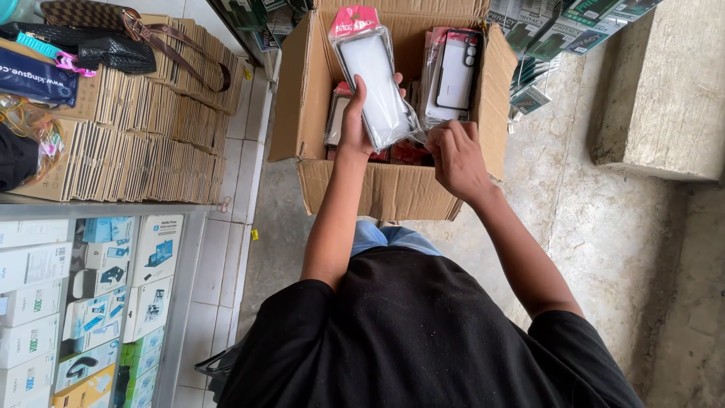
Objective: Sorting through a cardboard box filled with various phone cases to organize or inventory them.
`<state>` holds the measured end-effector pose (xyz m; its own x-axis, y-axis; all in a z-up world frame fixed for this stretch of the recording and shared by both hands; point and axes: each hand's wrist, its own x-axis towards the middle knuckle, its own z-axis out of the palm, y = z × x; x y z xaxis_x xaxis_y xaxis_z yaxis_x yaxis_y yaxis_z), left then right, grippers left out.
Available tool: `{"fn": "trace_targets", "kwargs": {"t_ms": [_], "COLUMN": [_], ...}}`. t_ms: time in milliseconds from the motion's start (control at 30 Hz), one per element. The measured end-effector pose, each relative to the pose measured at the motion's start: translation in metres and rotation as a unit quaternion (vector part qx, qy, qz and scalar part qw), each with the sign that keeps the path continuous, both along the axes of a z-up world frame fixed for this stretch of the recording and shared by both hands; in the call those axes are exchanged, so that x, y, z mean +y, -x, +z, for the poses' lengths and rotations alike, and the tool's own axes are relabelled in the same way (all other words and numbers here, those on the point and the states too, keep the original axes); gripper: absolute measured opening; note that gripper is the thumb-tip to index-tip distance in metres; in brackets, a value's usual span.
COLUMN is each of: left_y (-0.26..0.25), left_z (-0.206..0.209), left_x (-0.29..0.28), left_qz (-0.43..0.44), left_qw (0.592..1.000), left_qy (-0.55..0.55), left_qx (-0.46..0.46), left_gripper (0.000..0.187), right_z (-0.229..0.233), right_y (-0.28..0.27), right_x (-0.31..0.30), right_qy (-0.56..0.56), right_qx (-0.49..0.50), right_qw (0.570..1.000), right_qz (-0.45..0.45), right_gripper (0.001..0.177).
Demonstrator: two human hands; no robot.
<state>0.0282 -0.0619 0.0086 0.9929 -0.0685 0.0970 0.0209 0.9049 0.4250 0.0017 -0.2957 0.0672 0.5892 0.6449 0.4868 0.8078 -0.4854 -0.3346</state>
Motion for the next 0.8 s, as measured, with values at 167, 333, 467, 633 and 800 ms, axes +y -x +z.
{"fn": "trace_targets", "kwargs": {"t_ms": [167, 333, 467, 633, 800], "left_y": [-0.005, -0.001, 0.003, 0.006, 0.008], "left_z": [-0.003, -0.005, -0.006, 0.002, 0.032], "left_x": [0.009, 0.007, 0.012, 0.043, 0.085], "left_qz": [-0.007, -0.019, 0.001, 0.081, 0.114], "left_qw": [0.997, 0.995, 0.997, 0.997, 0.992], "left_qy": [-0.071, -0.090, -0.075, 0.012, 0.023], "left_qx": [-0.015, -0.023, -0.004, -0.005, -0.057], "left_gripper": [0.080, 0.082, 0.082, 0.080, 0.079], "right_z": [0.052, 0.048, 0.024, -0.003, -0.003], "right_y": [-0.002, 0.002, 0.008, 0.021, 0.016], "right_x": [0.012, 0.039, 0.047, 0.044, 0.039], "right_qy": [-0.040, -0.047, -0.058, -0.095, -0.093], "right_qx": [-0.007, -0.041, -0.040, -0.089, -0.060], "right_qw": [0.999, 0.998, 0.997, 0.990, 0.993], "right_qz": [-0.010, -0.022, -0.042, -0.051, -0.047], "right_gripper": [0.042, 0.039, 0.017, 0.014, 0.018]}}
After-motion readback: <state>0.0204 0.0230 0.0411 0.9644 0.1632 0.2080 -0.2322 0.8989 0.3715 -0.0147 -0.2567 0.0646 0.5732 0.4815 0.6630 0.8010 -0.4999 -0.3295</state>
